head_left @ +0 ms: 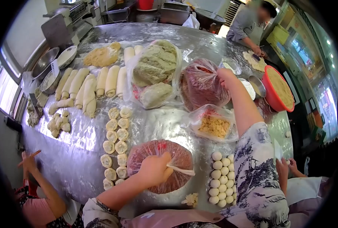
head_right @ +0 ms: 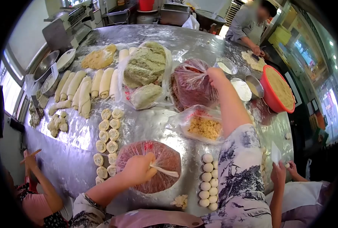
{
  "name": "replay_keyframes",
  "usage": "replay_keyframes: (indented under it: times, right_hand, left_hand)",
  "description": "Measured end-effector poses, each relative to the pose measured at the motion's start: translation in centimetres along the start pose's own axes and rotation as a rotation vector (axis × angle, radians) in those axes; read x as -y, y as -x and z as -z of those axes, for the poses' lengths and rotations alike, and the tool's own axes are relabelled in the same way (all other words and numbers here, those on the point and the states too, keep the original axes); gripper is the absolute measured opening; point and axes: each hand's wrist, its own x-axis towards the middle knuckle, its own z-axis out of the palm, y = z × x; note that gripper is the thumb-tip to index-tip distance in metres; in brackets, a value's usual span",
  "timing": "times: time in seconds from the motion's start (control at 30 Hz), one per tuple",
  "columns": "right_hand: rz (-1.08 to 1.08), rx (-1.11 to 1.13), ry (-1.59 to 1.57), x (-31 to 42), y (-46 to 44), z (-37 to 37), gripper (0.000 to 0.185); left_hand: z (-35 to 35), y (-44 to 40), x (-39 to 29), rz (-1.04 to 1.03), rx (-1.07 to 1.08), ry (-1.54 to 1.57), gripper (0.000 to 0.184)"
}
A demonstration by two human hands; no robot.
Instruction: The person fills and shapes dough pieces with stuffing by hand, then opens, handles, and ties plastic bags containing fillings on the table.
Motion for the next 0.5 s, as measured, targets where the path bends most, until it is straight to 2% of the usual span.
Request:
replay_keyframes:
  times: [0.07,0.17,0.27,0.37,0.5]
  right_hand:
    - [-0.017,0.037,-0.037,0.6,-0.3,1.1,0.013]
    - [-0.005,0.168,-0.347,3.8,5.6,1.3,0.008]
    - [0.080,0.157,-0.460,7.0,10.3,1.6,0.008]
    - [0.166,0.181,-0.500,9.1,13.8,2.9,0.006]
    - [0.289,0.269,-0.613,10.0,22.0,5.7,0.003]
  left_hand:
    - [0.4,-0.2,-0.5,0.031,-0.053,0.101,0.027]
    - [1.1,0.1,-1.8,0.112,-0.088,0.159,0.026]
    - [2.6,1.8,-3.7,0.195,-0.201,0.301,0.021]
    - [4.8,3.9,-3.7,0.189,-0.459,0.491,0.015]
    - [8.9,7.5,-5.3,0.216,-0.730,0.953,0.011]
